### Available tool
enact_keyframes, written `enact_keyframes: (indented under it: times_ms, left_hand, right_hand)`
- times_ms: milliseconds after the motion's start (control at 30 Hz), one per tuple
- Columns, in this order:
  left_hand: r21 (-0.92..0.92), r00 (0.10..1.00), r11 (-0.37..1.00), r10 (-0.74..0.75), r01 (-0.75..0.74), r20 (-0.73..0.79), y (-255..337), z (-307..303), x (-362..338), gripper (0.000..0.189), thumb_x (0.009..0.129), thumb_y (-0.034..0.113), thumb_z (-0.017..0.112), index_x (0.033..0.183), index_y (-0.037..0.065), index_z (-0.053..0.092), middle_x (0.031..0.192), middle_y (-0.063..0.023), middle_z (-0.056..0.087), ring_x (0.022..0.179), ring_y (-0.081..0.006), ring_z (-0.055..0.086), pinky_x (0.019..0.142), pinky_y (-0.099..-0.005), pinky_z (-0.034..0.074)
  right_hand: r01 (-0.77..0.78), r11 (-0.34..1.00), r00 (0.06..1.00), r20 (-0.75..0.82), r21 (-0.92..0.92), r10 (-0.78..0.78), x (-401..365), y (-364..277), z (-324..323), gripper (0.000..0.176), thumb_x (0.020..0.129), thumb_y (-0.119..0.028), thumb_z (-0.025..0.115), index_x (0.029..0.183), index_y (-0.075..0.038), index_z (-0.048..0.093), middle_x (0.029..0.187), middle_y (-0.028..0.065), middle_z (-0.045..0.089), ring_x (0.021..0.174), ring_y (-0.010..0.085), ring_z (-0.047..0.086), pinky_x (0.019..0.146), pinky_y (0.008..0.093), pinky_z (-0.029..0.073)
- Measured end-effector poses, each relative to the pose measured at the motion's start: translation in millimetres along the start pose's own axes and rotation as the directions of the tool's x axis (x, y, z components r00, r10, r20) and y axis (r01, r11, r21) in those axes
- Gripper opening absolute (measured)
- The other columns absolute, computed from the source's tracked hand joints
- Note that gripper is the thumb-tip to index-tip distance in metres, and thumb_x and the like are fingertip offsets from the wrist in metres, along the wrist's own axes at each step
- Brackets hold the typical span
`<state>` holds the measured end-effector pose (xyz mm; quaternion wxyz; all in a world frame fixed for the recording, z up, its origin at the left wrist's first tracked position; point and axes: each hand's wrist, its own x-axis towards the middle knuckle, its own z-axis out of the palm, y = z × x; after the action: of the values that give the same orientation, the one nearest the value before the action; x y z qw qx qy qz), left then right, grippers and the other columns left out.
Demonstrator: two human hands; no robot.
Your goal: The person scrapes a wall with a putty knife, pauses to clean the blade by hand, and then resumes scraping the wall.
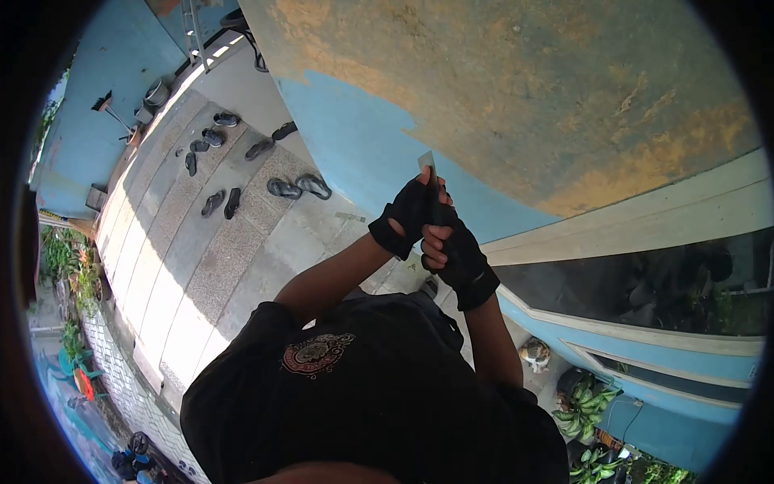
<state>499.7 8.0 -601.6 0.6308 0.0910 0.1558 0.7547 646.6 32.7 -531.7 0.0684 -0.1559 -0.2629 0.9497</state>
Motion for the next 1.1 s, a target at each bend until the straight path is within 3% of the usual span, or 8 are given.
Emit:
enact_keyframes:
  times_ms: [467, 567, 733, 867, 933, 967, 1033, 1100]
  left_hand:
    - [-0.205, 0.989, 0.969, 0.146, -0.138, 0.027, 3, -26, 74, 0.051, 0.104, 0.057, 0.043, 0.078, 0.015, 0.056, 0.058, -0.0013, 0.047, 0.068, -0.0211, 0.054, 0.064, -0.0391, 0.048]
    - [-0.201, 0.985, 0.967, 0.165, -0.154, 0.041, 13, -33, 73, 0.053, 0.105, 0.057, 0.041, 0.076, 0.015, 0.056, 0.057, -0.0002, 0.046, 0.067, -0.0191, 0.052, 0.064, -0.0389, 0.049]
    - [-0.152, 0.987, 0.976, 0.161, -0.158, 0.006, 21, -37, 73, 0.053, 0.103, 0.06, 0.042, 0.076, 0.016, 0.054, 0.055, 0.0008, 0.042, 0.063, -0.0178, 0.049, 0.061, -0.038, 0.048]
    - [-0.179, 0.983, 0.967, 0.179, -0.183, -0.039, 22, -29, 69, 0.052, 0.103, 0.06, 0.043, 0.077, 0.016, 0.052, 0.055, 0.0016, 0.041, 0.062, -0.0168, 0.049, 0.062, -0.0366, 0.048]
    - [-0.175, 0.986, 0.971, 0.164, -0.163, -0.012, 17, -24, 66, 0.051, 0.103, 0.059, 0.043, 0.077, 0.016, 0.051, 0.055, 0.0018, 0.04, 0.062, -0.0163, 0.048, 0.062, -0.0361, 0.048]
    - [-0.191, 0.985, 0.967, 0.172, -0.169, 0.001, 17, -23, 67, 0.051, 0.103, 0.06, 0.044, 0.077, 0.016, 0.051, 0.055, 0.0019, 0.04, 0.063, -0.016, 0.048, 0.062, -0.0358, 0.048]
    - [-0.223, 0.985, 0.96, 0.174, -0.168, 0.008, 16, -25, 66, 0.051, 0.102, 0.06, 0.044, 0.077, 0.016, 0.05, 0.055, 0.002, 0.039, 0.063, -0.0157, 0.048, 0.062, -0.0356, 0.047]
    - [-0.236, 0.992, 0.964, 0.13, -0.125, 0.005, 16, -29, 66, 0.054, 0.103, 0.06, 0.04, 0.077, 0.015, 0.052, 0.055, -0.0013, 0.042, 0.062, -0.0191, 0.05, 0.062, -0.0394, 0.048]
  right_hand:
    - [-0.081, 0.703, 0.943, -0.284, -0.706, -0.176, 55, -40, -26, 0.012, 0.09, -0.003, 0.057, 0.095, -0.009, 0.048, 0.057, -0.0012, 0.042, 0.043, 0.0106, 0.04, 0.042, 0.0272, 0.034]
    - [-0.172, 0.507, 0.927, -0.313, -0.845, -0.206, 72, -36, -33, 0.009, 0.089, -0.004, 0.059, 0.094, -0.006, 0.051, 0.059, 0.0011, 0.048, 0.044, 0.0119, 0.045, 0.042, 0.0284, 0.037]
    - [0.013, 0.098, 0.902, -0.031, -0.995, -0.432, 86, -32, -30, 0.017, 0.087, -0.009, 0.062, 0.102, -0.001, 0.056, 0.061, 0.0046, 0.053, 0.05, 0.0148, 0.055, 0.049, 0.0314, 0.045]
    - [-0.209, 0.324, 0.901, -0.311, -0.923, -0.304, 86, -30, -22, 0.017, 0.088, -0.009, 0.061, 0.102, -0.001, 0.056, 0.062, 0.007, 0.054, 0.052, 0.0173, 0.057, 0.052, 0.0334, 0.047]
    - [0.031, -0.077, 0.867, 0.066, -0.997, -0.494, 78, -25, -36, 0.021, 0.089, -0.01, 0.061, 0.107, -0.002, 0.058, 0.064, 0.0092, 0.056, 0.054, 0.0197, 0.059, 0.053, 0.0344, 0.047]
    - [0.029, -0.078, 0.868, 0.064, -0.996, -0.492, 81, -25, -35, 0.021, 0.089, -0.01, 0.061, 0.107, -0.002, 0.058, 0.064, 0.0092, 0.056, 0.054, 0.0197, 0.059, 0.053, 0.0344, 0.047]
    - [-0.263, 0.059, 0.886, -0.265, -0.963, -0.381, 80, -26, -28, 0.048, 0.087, -0.013, 0.065, 0.133, -0.006, 0.054, 0.103, 0.021, 0.067, 0.095, 0.0403, 0.067, 0.081, 0.0443, 0.054]
    - [-0.226, 0.005, 0.902, -0.211, -0.974, -0.376, 76, -28, -29, 0.052, 0.087, -0.013, 0.066, 0.136, -0.007, 0.052, 0.109, 0.0227, 0.066, 0.098, 0.0391, 0.067, 0.081, 0.044, 0.055]
